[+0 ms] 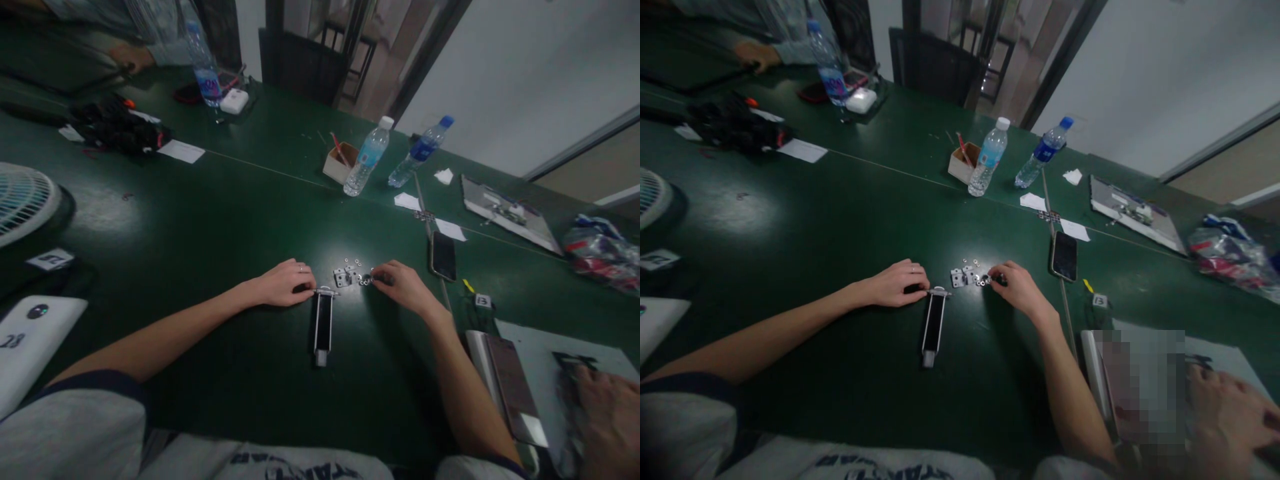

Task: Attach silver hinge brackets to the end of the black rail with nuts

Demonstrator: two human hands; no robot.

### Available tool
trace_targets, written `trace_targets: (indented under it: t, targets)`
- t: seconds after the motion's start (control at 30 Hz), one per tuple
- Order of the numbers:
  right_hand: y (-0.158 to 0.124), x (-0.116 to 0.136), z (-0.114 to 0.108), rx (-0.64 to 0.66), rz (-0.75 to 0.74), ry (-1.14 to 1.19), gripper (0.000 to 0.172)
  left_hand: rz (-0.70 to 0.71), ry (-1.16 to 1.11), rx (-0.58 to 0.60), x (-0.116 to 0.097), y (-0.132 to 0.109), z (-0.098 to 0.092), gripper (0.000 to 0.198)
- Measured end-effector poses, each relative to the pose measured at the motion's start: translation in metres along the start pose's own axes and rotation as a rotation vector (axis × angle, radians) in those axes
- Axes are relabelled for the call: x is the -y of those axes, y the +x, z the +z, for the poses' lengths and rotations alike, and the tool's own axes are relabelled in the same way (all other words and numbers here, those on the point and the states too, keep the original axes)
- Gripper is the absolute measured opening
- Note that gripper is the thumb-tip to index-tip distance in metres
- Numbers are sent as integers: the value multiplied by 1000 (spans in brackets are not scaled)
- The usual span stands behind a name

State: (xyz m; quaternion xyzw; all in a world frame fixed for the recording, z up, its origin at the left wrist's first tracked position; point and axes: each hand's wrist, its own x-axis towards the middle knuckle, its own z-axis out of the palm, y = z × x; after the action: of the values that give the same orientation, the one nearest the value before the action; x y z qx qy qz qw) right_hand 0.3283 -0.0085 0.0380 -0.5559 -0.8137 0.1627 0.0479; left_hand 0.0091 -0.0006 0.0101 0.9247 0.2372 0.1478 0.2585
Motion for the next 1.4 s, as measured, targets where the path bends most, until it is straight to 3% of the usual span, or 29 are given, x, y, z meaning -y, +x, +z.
trace_targets:
  t: [0.4,0.83,1.1,1.23,1.4]
  targets:
    - [7,2,11,40,76,-69,7,10,-22,-15,4,-1,1,17]
    - [1,20,7,78,37,-157,10,1,-7,-15,1,-1,1,17]
    - [0,50,8,-22,-153,156,4,-2,-17,-23,2,-1,2,16]
    - [0,70,15,28,-199,251,4,2,0,-25,1,0,2,16]
    - [-1,72,20,95,-172,296,5,4,10,-18,1,0,2,14]
